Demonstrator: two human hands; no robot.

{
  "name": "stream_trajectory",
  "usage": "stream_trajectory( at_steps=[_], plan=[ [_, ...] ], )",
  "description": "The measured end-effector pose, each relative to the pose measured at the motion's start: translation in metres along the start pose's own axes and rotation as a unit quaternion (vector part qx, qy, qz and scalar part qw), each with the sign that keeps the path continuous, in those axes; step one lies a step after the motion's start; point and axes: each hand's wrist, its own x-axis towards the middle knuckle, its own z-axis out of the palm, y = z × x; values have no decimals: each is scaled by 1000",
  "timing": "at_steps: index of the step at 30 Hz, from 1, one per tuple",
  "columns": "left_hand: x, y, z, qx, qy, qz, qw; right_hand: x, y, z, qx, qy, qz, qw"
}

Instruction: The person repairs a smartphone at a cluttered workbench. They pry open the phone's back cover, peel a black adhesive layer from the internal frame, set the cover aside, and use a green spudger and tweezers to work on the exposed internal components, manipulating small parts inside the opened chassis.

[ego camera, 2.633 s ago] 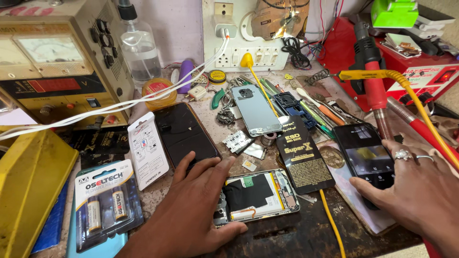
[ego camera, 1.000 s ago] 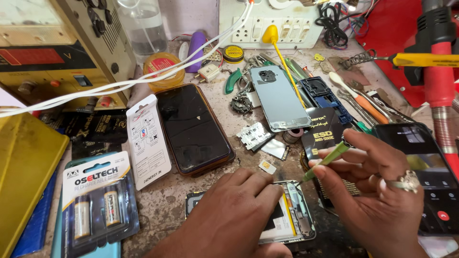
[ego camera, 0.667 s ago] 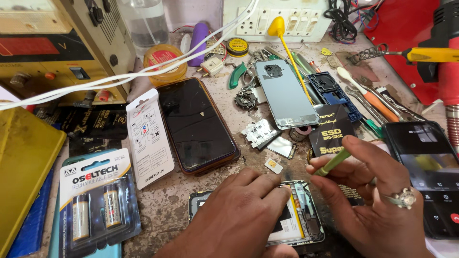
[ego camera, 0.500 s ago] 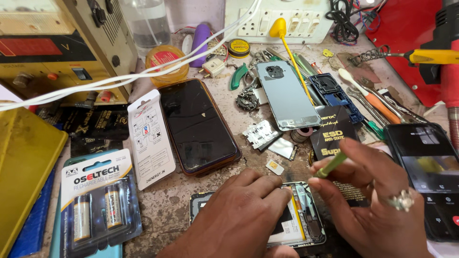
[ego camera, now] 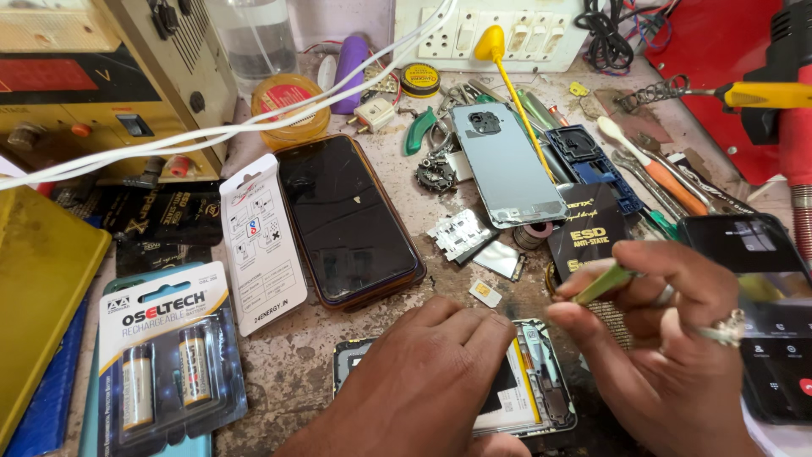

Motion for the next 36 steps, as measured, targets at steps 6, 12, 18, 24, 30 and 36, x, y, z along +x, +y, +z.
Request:
stream_trajectory(
  at_steps=[6, 12, 18, 24, 30, 36],
  plan=[
    [0, 0, 0, -6, 6, 8, 1000, -2, -6, -4, -66, 23, 33, 997],
    [0, 1, 0, -5, 8, -1, 1000, -3, -4, -3, -16, -20, 19, 999],
    [0, 0, 0, -9, 16, 3, 1000, 1, -14, 0, 22, -1, 44, 999],
    [-1, 2, -2, -18, 13, -4, 1000, 6, -18, -2, -28, -17, -15, 999],
    [-1, 2, -3, -31, 18, -5, 999, 3, -12, -5, -32, -1, 11, 999],
    [-2, 3, -2, -32, 15, -13, 999, 3, -12, -3, -56, -14, -27, 998]
  ],
)
